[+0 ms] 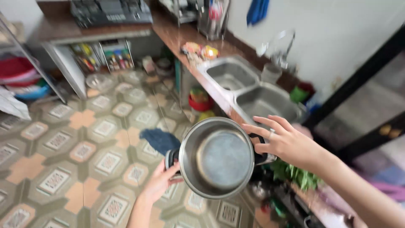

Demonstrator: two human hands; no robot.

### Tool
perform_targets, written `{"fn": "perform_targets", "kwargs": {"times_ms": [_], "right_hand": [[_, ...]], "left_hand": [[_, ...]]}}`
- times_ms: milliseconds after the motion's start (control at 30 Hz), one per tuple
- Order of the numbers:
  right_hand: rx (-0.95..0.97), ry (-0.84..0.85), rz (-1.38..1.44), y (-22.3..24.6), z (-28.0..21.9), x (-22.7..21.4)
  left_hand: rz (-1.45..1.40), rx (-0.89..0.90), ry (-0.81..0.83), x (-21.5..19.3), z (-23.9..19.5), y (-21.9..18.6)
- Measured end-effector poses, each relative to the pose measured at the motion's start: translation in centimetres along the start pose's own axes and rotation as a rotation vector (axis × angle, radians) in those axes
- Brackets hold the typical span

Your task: Filling a pot with water and placing it on a gas stove to boil for noodles.

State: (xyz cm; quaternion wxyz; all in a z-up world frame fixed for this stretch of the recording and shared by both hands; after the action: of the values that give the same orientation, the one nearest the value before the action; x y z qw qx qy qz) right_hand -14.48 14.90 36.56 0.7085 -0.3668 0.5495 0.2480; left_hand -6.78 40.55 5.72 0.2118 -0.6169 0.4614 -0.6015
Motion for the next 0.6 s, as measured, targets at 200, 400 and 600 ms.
{"fn": "perform_targets", "kwargs": {"times_ms": [200, 400, 600], "right_hand": [[0.301, 0.017, -0.033, -7.5, 1.7, -5.1], [0.525, 0.036, -0.002, -13.8, 2.5, -4.2], [0.522, 0.024, 0.077, -22.2, 3.4, 2.3]], "left_hand": [[0.027, -0.010, 0.088, 6.1, 0.4, -11.8], [-0.066, -0.088, 0.207, 9.6, 4.6, -15.1], [-0.135, -0.251, 0.056, 8.2, 14.5, -12.1]]}}
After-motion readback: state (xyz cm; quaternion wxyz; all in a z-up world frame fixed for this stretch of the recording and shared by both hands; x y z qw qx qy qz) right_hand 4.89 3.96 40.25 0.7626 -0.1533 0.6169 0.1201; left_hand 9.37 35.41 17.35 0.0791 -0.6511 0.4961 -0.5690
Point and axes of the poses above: each hand's wrist, its own z-axis towards the middle knuckle, its own x-axis out of the palm, y = z × x, the point moved 9 cm from there along z, towards the middle knuckle, and after that the axes turned 3 degrees about x, right-handed, at the moved point
